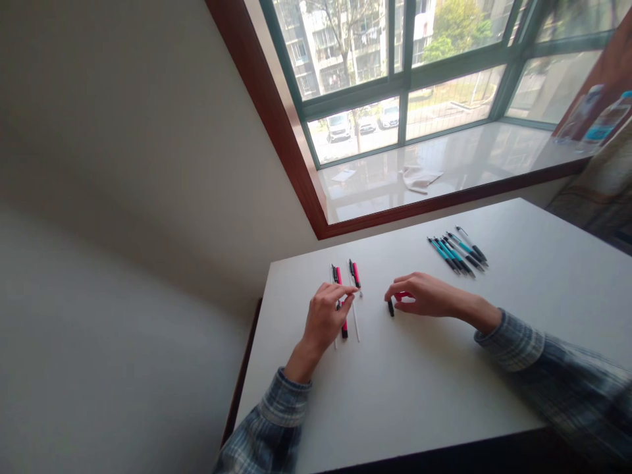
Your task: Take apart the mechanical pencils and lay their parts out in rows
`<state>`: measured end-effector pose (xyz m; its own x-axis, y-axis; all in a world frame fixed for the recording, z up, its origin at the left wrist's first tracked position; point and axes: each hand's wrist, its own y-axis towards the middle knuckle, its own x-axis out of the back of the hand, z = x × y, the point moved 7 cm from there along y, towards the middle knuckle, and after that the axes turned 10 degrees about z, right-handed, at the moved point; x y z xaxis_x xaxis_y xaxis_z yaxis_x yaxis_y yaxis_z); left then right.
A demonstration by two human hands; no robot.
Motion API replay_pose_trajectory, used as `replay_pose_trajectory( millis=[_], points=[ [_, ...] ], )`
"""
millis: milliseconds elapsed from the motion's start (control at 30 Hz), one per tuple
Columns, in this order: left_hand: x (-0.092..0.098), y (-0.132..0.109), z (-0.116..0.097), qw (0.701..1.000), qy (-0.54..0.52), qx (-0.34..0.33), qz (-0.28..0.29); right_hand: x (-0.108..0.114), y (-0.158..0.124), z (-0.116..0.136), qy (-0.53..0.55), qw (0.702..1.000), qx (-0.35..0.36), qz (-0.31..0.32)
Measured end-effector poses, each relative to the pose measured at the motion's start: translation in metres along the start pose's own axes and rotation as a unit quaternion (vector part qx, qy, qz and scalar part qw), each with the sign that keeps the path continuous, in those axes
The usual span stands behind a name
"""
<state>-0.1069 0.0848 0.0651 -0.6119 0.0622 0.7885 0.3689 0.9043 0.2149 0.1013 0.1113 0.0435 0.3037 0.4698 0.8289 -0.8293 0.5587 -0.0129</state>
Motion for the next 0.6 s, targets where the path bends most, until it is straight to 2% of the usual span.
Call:
replay_pose_trajectory(
  millis=[267,600],
  points=[
    [-0.012,0.003,-0.002,0.999,0.028,-0.008,0.027,-0.015,0.005,0.012,0.011,1.0,0.017,-0.013],
    [-0.02,0.005,0.002,0.998,0.046,0.018,0.042,-0.016,0.007,0.008,-0.006,1.0,-0.019,-0.024]
  ],
)
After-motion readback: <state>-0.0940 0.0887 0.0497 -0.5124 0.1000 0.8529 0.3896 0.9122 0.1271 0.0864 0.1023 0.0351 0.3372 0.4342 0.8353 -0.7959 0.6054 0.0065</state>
